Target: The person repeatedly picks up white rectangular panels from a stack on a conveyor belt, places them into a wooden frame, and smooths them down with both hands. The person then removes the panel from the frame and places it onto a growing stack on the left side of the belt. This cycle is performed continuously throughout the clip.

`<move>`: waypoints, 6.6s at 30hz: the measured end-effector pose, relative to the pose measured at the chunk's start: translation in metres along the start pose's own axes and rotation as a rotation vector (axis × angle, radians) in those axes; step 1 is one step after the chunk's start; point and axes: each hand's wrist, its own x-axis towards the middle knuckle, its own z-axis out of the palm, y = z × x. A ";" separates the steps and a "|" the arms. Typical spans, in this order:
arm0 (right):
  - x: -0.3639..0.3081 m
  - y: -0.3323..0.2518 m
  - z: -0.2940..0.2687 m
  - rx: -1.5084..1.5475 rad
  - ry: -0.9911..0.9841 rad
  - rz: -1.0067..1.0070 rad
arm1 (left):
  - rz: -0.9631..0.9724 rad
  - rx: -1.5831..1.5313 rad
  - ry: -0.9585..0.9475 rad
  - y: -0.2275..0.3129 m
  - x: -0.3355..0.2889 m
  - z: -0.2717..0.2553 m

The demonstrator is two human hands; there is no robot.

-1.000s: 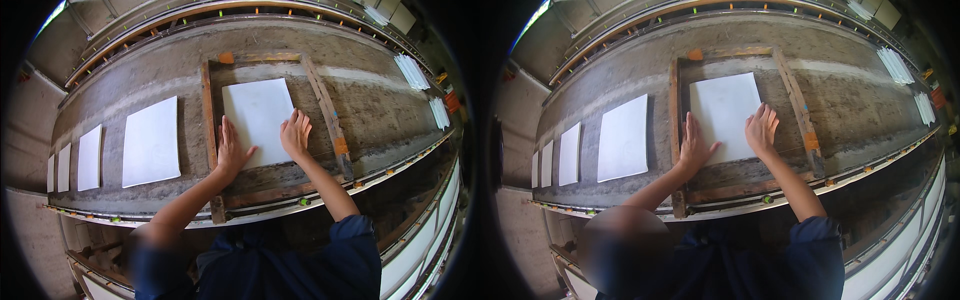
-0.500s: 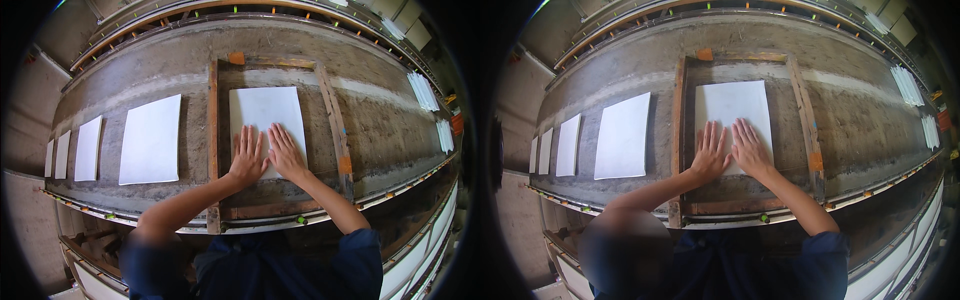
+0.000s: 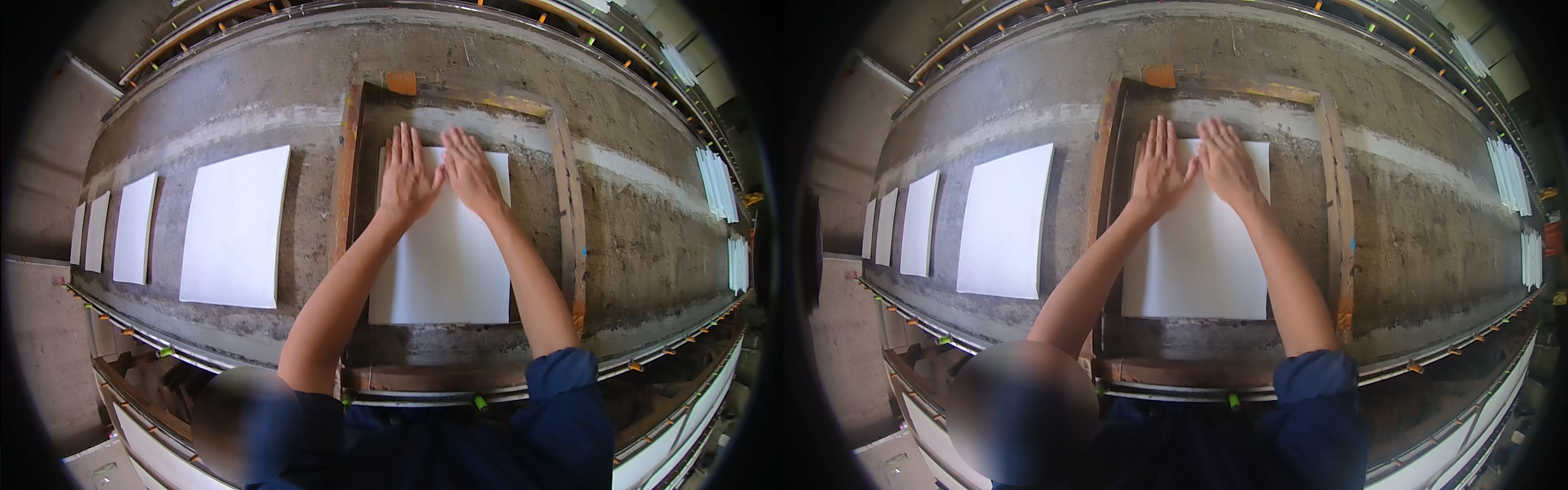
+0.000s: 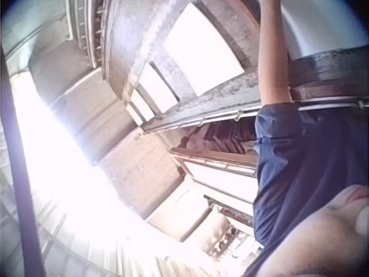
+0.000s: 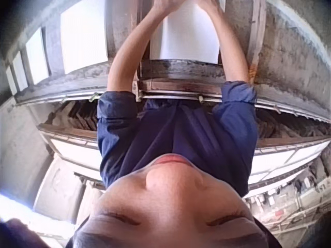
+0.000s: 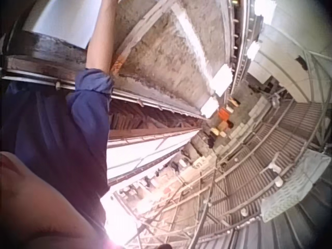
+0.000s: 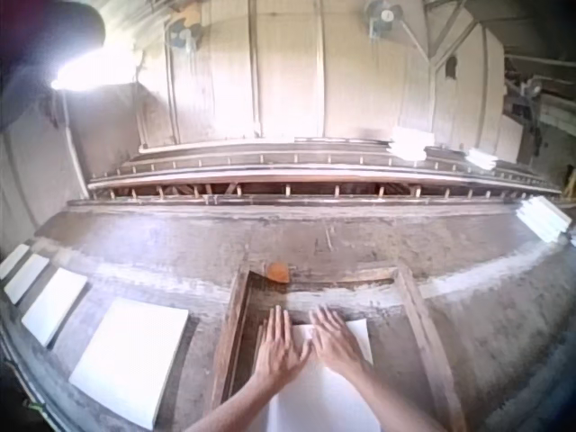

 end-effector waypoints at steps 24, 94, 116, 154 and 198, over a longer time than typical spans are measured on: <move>-0.169 -0.097 -0.083 -0.147 -0.306 -0.167 | 0.300 0.095 -0.371 0.040 -0.163 -0.082; -0.323 0.286 -0.301 0.044 -0.011 0.536 | -0.077 -0.712 -0.002 0.260 -0.060 0.004; -0.360 0.294 -0.335 0.059 -0.210 0.798 | -0.118 -0.698 -0.053 0.310 -0.100 0.009; -0.574 0.353 -0.510 -0.004 0.481 0.644 | -0.052 -0.890 0.049 0.669 -0.117 0.015; -0.891 0.951 -0.823 -0.107 0.894 0.709 | 0.507 -0.866 -0.366 1.395 0.067 0.302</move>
